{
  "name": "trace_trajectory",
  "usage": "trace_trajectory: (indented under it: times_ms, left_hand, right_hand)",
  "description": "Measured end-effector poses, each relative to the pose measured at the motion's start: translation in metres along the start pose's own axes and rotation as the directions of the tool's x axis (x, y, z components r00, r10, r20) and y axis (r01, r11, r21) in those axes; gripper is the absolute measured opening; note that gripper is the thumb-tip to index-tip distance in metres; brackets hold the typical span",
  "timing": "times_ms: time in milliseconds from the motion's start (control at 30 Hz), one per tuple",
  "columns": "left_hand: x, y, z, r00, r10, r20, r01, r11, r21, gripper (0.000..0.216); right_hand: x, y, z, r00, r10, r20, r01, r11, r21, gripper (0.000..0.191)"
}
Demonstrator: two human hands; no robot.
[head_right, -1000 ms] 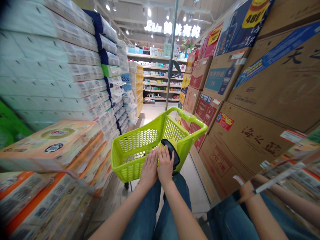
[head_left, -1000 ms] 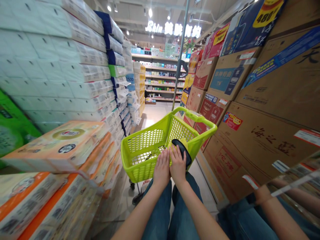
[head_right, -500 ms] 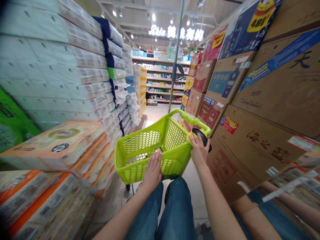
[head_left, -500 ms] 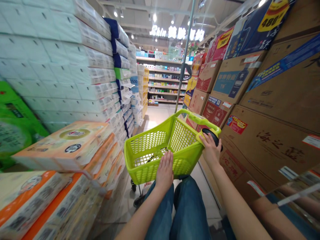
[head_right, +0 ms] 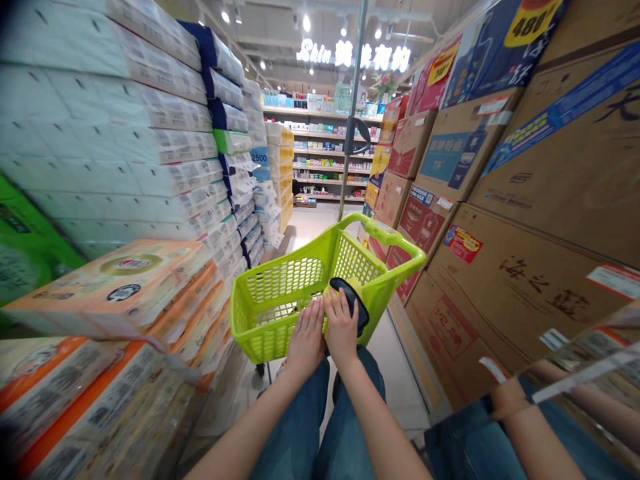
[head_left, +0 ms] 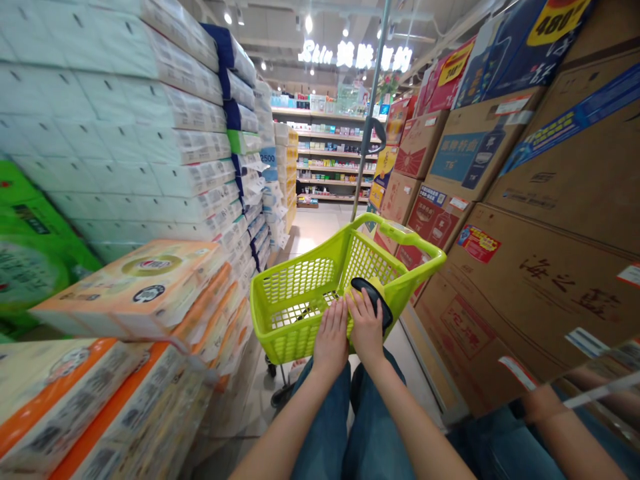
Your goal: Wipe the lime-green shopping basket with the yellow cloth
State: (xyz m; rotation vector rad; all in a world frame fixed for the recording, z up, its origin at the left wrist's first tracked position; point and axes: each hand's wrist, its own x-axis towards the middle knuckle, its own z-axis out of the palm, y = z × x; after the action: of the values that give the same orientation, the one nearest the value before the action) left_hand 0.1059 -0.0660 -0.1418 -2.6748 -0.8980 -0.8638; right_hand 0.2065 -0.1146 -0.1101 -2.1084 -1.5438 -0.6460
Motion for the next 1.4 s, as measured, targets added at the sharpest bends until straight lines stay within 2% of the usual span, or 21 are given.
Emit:
trace_trajectory:
  times_ms: [100, 167, 267, 367, 433, 500, 700, 767, 833, 933, 1000, 1067, 1200, 1267, 1333, 1400]
  left_hand:
    - [0.000, 0.000, -0.005, 1.000, -0.002, 0.020, 0.003, 1.000, -0.025, 0.086]
    - [0.001, 0.000, -0.009, 0.999, -0.001, 0.041, 0.003, 0.999, -0.050, 0.089]
    - [0.002, 0.000, -0.013, 0.998, 0.006, 0.055, -0.001, 0.997, -0.078, 0.092]
    - [0.002, 0.000, -0.014, 0.998, 0.002, 0.055, 0.002, 0.997, -0.083, 0.093]
    - [0.002, 0.001, -0.014, 0.999, -0.002, 0.047, 0.006, 0.996, -0.087, 0.093]
    - [0.001, 0.001, -0.013, 0.999, -0.006, 0.035, 0.010, 0.996, -0.091, 0.093]
    - [0.000, 0.000, -0.007, 1.000, -0.005, -0.003, 0.005, 0.999, -0.037, 0.085]
    - [0.000, 0.000, -0.006, 1.000, -0.004, -0.020, 0.004, 1.000, -0.019, 0.082]
    - [0.000, 0.000, -0.007, 1.000, 0.002, -0.020, -0.002, 1.000, -0.014, 0.080]
    - [0.000, 0.000, -0.010, 1.000, 0.006, -0.010, -0.006, 1.000, -0.021, 0.083]
    - [0.000, -0.001, -0.013, 1.000, 0.001, -0.001, -0.001, 0.999, -0.042, 0.088]
    - [-0.001, -0.001, -0.014, 1.000, 0.003, 0.011, -0.002, 0.998, -0.065, 0.091]
    - [-0.002, -0.002, -0.013, 1.000, 0.017, 0.026, -0.015, 0.997, -0.070, 0.092]
    - [-0.002, -0.001, -0.013, 0.999, 0.014, 0.031, -0.013, 0.998, -0.061, 0.092]
    - [-0.001, 0.000, -0.013, 0.999, 0.009, 0.036, -0.007, 0.999, -0.053, 0.092]
    - [-0.001, 0.001, -0.013, 0.999, 0.002, 0.041, 0.000, 0.999, -0.049, 0.090]
  right_hand:
    - [0.005, 0.029, -0.014, 0.988, -0.147, 0.046, 0.150, 0.988, -0.045, 0.067]
    - [0.013, 0.060, -0.028, 0.982, -0.179, 0.063, 0.185, 0.978, -0.100, 0.069]
    - [0.030, 0.108, -0.048, 0.999, -0.049, 0.015, 0.051, 0.979, -0.195, 0.068]
    - [0.044, 0.130, -0.057, 0.994, 0.098, -0.058, -0.108, 0.971, -0.215, 0.067]
    - [0.045, 0.125, -0.053, 0.983, 0.164, -0.087, -0.179, 0.963, -0.202, 0.068]
    - [0.039, 0.105, -0.043, 0.976, 0.195, -0.094, -0.210, 0.961, -0.182, 0.070]
    - [0.003, 0.016, -0.008, 0.996, 0.086, -0.004, -0.086, 0.994, -0.071, 0.070]
    - [-0.006, -0.003, -0.001, 0.997, 0.076, 0.004, -0.075, 0.997, -0.032, 0.067]
    - [-0.009, -0.010, 0.000, 0.998, 0.065, 0.001, -0.065, 0.998, -0.013, 0.065]
    - [-0.008, 0.001, -0.007, 1.000, -0.021, 0.012, 0.021, 1.000, -0.024, 0.069]
    - [-0.003, 0.021, -0.018, 0.994, -0.100, 0.036, 0.102, 0.994, -0.043, 0.073]
    - [0.005, 0.049, -0.030, 0.991, -0.127, 0.041, 0.130, 0.989, -0.069, 0.075]
    - [0.027, 0.108, -0.050, 0.999, 0.027, -0.024, -0.030, 0.990, -0.141, 0.070]
    - [0.037, 0.123, -0.053, 0.990, 0.131, -0.052, -0.137, 0.979, -0.151, 0.068]
    - [0.040, 0.120, -0.051, 0.973, 0.218, -0.081, -0.228, 0.964, -0.138, 0.067]
    - [0.036, 0.099, -0.042, 0.963, 0.248, -0.102, -0.259, 0.959, -0.117, 0.067]
